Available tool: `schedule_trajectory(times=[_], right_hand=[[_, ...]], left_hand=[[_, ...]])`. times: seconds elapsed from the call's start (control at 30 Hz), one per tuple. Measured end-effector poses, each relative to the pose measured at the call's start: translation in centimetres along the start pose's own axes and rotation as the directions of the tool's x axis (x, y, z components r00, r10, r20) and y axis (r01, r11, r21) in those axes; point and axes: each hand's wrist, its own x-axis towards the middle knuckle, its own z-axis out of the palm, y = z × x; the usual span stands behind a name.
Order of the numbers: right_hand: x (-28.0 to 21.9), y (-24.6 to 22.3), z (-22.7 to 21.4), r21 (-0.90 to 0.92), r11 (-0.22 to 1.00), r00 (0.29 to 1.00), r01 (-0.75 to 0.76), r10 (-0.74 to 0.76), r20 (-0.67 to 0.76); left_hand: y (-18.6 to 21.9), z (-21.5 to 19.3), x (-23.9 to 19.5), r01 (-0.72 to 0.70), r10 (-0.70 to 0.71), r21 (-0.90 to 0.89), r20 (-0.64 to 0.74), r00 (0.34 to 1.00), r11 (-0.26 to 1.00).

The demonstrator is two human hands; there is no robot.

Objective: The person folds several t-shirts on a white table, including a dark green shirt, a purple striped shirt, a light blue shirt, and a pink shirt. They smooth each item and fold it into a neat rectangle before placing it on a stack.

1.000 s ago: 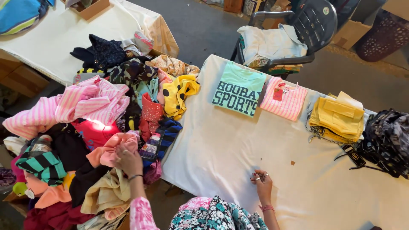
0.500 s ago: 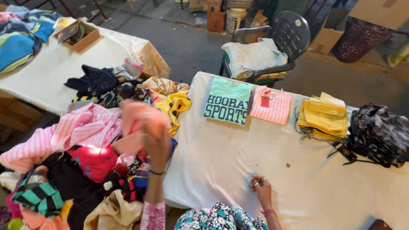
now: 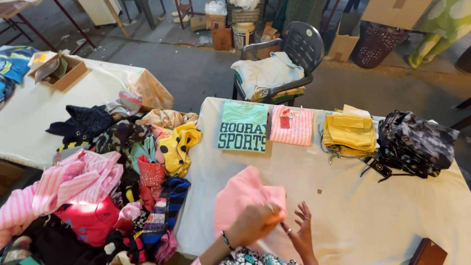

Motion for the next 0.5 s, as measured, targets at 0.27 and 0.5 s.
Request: schedule_trajectory(times=[0.27,0.5], right_hand=[[-6.8,3.4,0.2,-0.122,0.987,0.992,0.107,-0.097,0.084],[2.3,6.8,-2.4,-0.234,0.971,0.989,0.049,-0.014,0.15]], left_hand=[[-3.4,7.1,-4.4,-0.016,0.131,-0.237,0.478,0.869,0.971],[-1.3,-2.6,-2.1,0.295,-0.281,-0.235,0.094,0.955,0.926]])
